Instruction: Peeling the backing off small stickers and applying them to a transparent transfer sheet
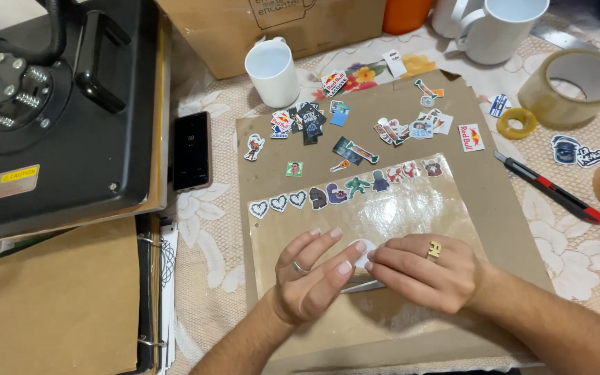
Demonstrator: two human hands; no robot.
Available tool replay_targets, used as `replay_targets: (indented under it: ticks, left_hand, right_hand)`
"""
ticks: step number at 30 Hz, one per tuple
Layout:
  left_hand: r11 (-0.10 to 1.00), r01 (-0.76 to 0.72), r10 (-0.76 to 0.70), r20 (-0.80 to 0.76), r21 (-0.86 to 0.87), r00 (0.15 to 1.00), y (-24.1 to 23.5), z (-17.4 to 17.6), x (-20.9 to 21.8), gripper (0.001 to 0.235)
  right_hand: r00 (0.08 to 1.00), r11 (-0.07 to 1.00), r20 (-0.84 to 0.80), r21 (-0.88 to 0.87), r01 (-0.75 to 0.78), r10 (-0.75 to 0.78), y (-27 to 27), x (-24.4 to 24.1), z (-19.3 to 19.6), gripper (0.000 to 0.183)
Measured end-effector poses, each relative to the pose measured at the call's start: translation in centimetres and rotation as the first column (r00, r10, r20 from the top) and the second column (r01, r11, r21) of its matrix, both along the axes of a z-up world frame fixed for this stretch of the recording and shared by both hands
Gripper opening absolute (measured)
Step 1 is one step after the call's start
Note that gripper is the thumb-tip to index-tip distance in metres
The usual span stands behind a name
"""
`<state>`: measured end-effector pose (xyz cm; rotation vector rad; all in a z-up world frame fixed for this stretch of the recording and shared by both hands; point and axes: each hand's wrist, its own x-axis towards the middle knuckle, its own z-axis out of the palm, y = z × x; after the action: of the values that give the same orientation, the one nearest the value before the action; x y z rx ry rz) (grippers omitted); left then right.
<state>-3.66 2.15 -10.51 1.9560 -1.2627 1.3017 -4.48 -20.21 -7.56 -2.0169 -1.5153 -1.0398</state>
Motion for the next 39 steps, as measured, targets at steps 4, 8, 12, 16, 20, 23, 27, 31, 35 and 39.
replay_targets:
  ticks: [4,8,12,16,20,23,27,31,35,39]
  left_hand:
    - [1.0,-0.008,0.008,-0.009,0.008,1.0,-0.1,-0.4,0.0,0.031]
    - [0.999,-0.046,0.046,-0.002,-0.009,0.999,-0.1,-0.6,0.1,0.029]
    - [1.0,-0.011,0.011,-0.022,0.022,1.0,0.3,-0.8,0.3,0.027]
    - [0.999,0.023,-0.023,-0.018,0.025,1.0,0.2,-1.3,0.4,0.031]
    - [0.999,0.028,-0.027,-0.032,0.017,0.999,0.2,-1.9,0.3,0.034]
    - [1.0,0.01,-0.009,-0.043,0.015,0.999,0.3,-2.4,0.2,0.036]
    - [0.999,-0.039,0.039,-0.087,0.007,0.995,0.2,-3.2,-0.1,0.048]
    - [0.999,-0.039,0.044,-0.205,0.028,0.978,0.0,-2.6,-0.4,0.016]
    - [0.999,-0.024,0.007,-0.339,-0.047,0.941,0.1,-4.8,-0.4,0.051]
    - [0.989,-0.118,0.054,-0.519,-0.092,0.853,0.5,-3.8,0.1,0.098]
  right_hand:
    - [1.0,1.0,0.01,0.015,0.025,-0.025,-0.2,0.2,-0.3,0.017]
    - [1.0,1.0,0.012,0.017,0.016,-0.016,0.0,0.2,-0.4,0.019]
    - [0.999,0.999,0.027,0.02,0.045,-0.045,0.1,0.2,-0.8,0.018]
    - [1.0,0.999,0.0,0.027,0.016,-0.016,0.2,0.3,-1.5,0.015]
    - [0.999,0.998,-0.008,0.056,0.039,-0.039,0.7,0.2,-2.0,0.009]
    - [0.998,0.997,-0.027,0.059,0.05,-0.048,1.0,0.2,-2.2,0.01]
    - [0.994,0.993,-0.028,0.047,0.107,-0.106,1.4,0.3,-2.3,0.018]
    - [0.987,0.99,-0.087,0.026,0.139,-0.137,1.5,0.1,-2.8,0.018]
    - [0.967,0.984,-0.194,0.028,0.174,-0.166,1.5,0.2,-3.8,0.018]
    - [0.903,0.967,-0.418,0.172,0.189,-0.102,0.6,0.5,-4.1,0.021]
